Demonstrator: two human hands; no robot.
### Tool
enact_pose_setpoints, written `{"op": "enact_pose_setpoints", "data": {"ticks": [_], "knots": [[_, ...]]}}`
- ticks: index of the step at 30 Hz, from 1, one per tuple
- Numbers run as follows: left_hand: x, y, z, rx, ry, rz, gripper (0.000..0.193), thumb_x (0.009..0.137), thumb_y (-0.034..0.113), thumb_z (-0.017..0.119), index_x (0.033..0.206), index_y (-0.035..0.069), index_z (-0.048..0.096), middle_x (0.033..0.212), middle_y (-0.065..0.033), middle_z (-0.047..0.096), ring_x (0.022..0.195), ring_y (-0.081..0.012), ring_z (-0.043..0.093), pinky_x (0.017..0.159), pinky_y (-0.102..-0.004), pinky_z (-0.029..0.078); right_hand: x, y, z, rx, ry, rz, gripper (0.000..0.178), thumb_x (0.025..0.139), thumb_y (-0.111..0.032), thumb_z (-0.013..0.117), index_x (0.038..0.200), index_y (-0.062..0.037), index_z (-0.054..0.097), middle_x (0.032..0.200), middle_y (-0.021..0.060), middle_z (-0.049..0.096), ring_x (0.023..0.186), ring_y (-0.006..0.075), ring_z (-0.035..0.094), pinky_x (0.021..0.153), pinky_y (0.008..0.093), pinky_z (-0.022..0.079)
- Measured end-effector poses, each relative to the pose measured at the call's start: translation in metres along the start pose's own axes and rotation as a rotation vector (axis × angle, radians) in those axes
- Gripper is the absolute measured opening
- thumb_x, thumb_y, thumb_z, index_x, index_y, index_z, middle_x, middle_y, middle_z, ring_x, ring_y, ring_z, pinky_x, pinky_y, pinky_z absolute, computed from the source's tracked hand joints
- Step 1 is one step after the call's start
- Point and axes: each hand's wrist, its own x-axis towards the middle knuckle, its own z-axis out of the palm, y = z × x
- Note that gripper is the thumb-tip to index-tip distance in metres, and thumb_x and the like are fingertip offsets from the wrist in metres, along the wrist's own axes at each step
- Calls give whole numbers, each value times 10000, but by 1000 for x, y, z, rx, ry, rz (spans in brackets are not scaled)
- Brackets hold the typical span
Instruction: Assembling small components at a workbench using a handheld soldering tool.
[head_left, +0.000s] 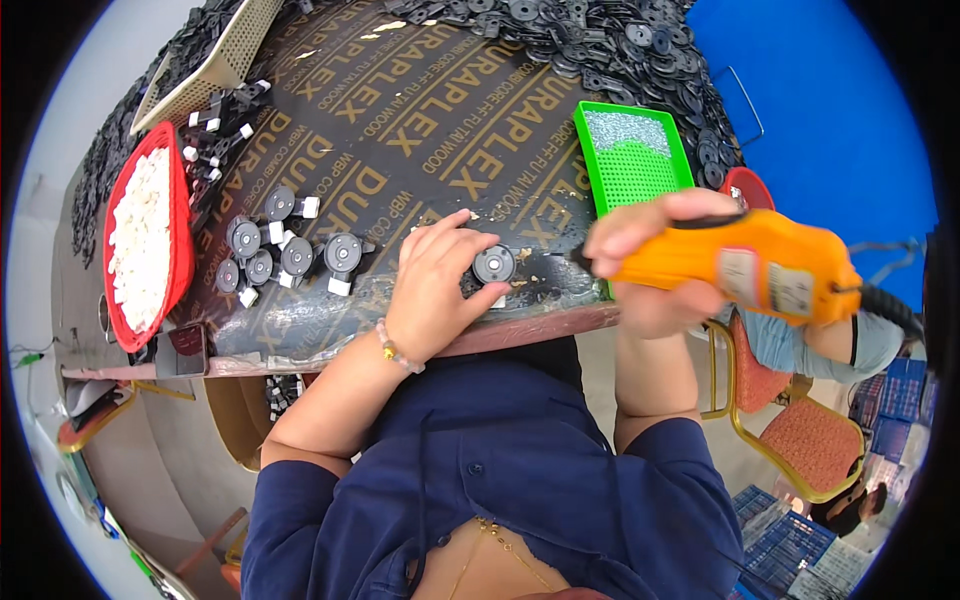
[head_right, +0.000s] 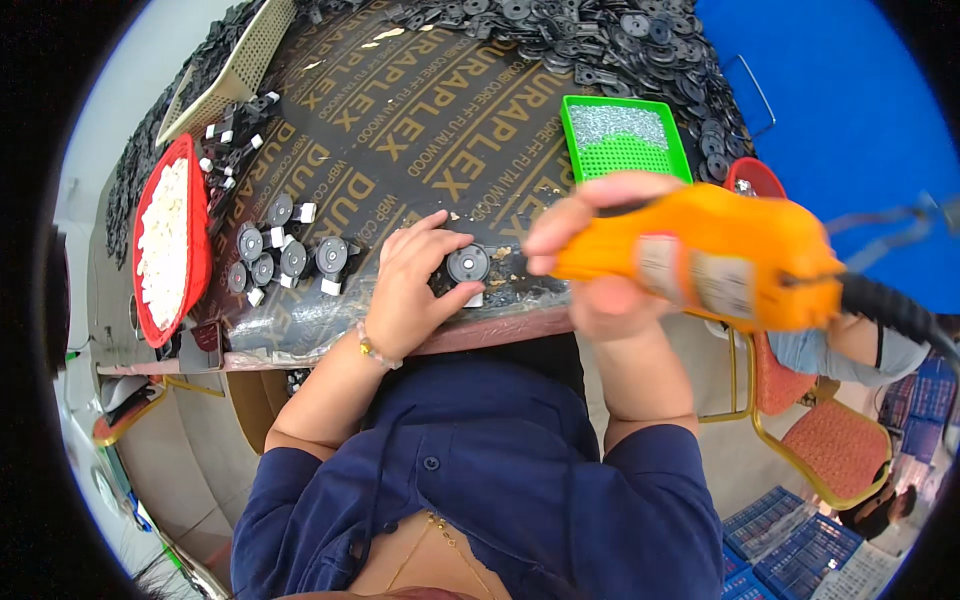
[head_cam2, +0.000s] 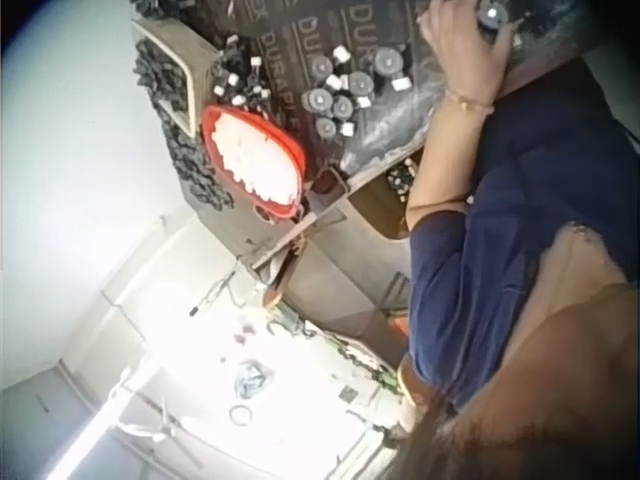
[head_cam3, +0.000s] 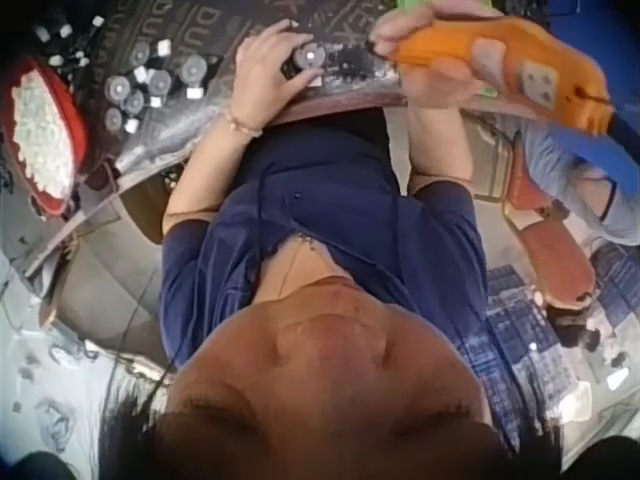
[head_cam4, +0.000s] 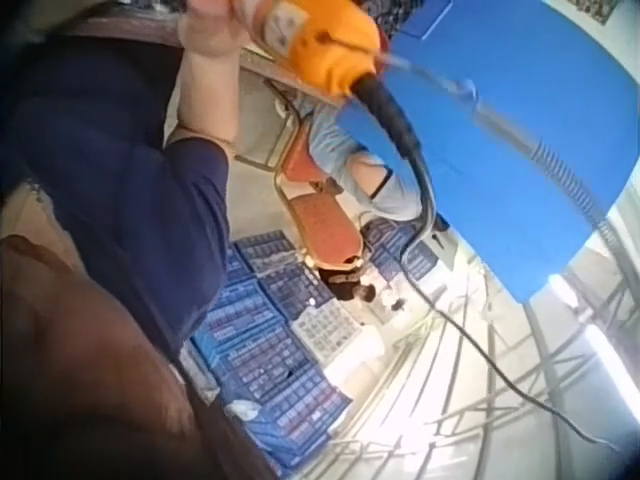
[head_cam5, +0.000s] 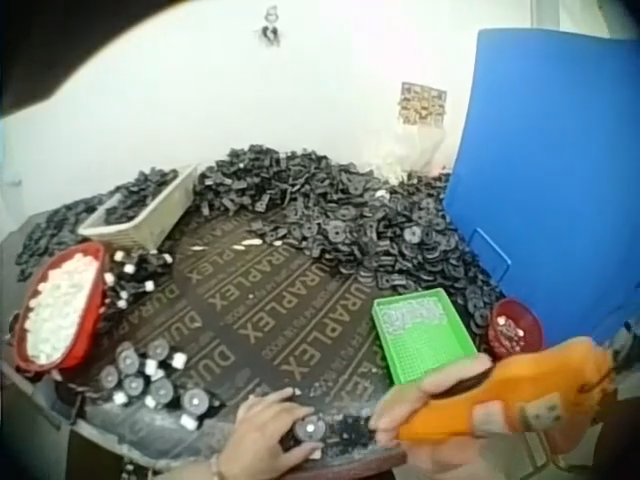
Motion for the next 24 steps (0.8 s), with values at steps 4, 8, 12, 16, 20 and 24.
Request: {"op": "enact_pose_setpoints", "data": {"ticks": [4,8,12,16,20,24], "knots": [[0,0,0,5,12,8,499,737,248,868,1177,91,692,1142,-76,691,1328,-309,540,1094,-474,360,4,22,23,-46,-79,84,728,874,-648,692,1226,-48,475,810,124,673,623,198,639,635,360,545],[0,0,-1,-4,34,17,508,725,238,869,1180,94,696,1132,-68,686,1330,-308,538,1089,-471,362,7,30,30,-74,-67,107,723,878,-638,696,1191,-27,471,797,128,668,605,182,630,643,342,548],[0,-2,0,8,26,23,517,719,237,873,1180,84,694,1128,-69,685,1332,-308,538,1085,-471,364,7,34,34,-44,-119,159,676,858,-615,742,1115,-40,494,789,121,663,591,171,621,632,328,545],[-1,-3,0,12,28,41,527,715,245,877,1179,75,692,1121,-72,686,1332,-310,538,1076,-470,369,3,36,44,-61,-122,143,647,831,-592,785,1052,-51,509,770,109,655,580,162,612,615,315,539],[0,-2,2,13,49,81,520,722,257,872,1176,76,694,1114,-71,688,1329,-309,540,1069,-469,373,4,30,39,-124,-73,144,677,841,-626,752,1103,-50,510,760,110,649,573,171,609,602,328,537],[-3,-2,2,37,24,69,495,757,312,852,1171,87,703,1120,-68,690,1339,-309,532,1077,-492,367,2,25,-3,-1,104,61,767,864,-713,650,1221,-51,504,753,112,644,566,193,604,564,357,527]]}}
